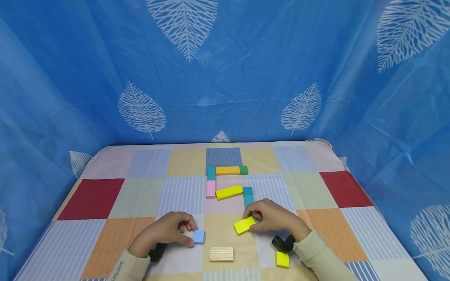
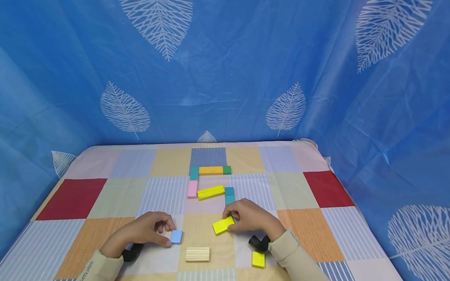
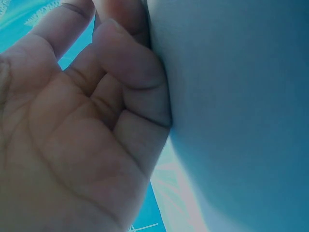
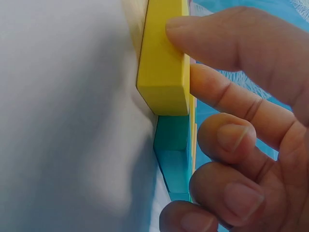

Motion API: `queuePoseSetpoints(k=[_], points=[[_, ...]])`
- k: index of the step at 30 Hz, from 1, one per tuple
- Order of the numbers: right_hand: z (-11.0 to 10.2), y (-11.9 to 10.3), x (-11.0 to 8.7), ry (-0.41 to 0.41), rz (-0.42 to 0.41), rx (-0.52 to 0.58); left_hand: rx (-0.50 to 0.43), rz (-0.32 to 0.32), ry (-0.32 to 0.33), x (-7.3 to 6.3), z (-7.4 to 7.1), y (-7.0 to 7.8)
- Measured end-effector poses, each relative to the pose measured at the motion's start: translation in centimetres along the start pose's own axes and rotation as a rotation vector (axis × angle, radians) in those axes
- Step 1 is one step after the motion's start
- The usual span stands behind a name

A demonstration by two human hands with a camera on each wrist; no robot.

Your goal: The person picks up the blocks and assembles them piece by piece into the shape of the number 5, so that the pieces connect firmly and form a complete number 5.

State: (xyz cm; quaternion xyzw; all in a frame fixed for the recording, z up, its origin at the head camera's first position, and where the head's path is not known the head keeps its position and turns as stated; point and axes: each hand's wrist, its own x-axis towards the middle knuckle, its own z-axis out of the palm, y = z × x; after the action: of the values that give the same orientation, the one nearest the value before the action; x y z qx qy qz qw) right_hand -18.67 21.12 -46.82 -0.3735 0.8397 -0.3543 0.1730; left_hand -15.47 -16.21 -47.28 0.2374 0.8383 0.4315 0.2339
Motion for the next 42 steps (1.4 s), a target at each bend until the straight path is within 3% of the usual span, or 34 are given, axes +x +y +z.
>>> queuePoseSetpoints(k=[42], points=[[-0.06, 0.87, -0.02, 0.028, -0.014, 0.018, 0.018, -0.010, -0.001, 0.10, 0.04, -0.01]])
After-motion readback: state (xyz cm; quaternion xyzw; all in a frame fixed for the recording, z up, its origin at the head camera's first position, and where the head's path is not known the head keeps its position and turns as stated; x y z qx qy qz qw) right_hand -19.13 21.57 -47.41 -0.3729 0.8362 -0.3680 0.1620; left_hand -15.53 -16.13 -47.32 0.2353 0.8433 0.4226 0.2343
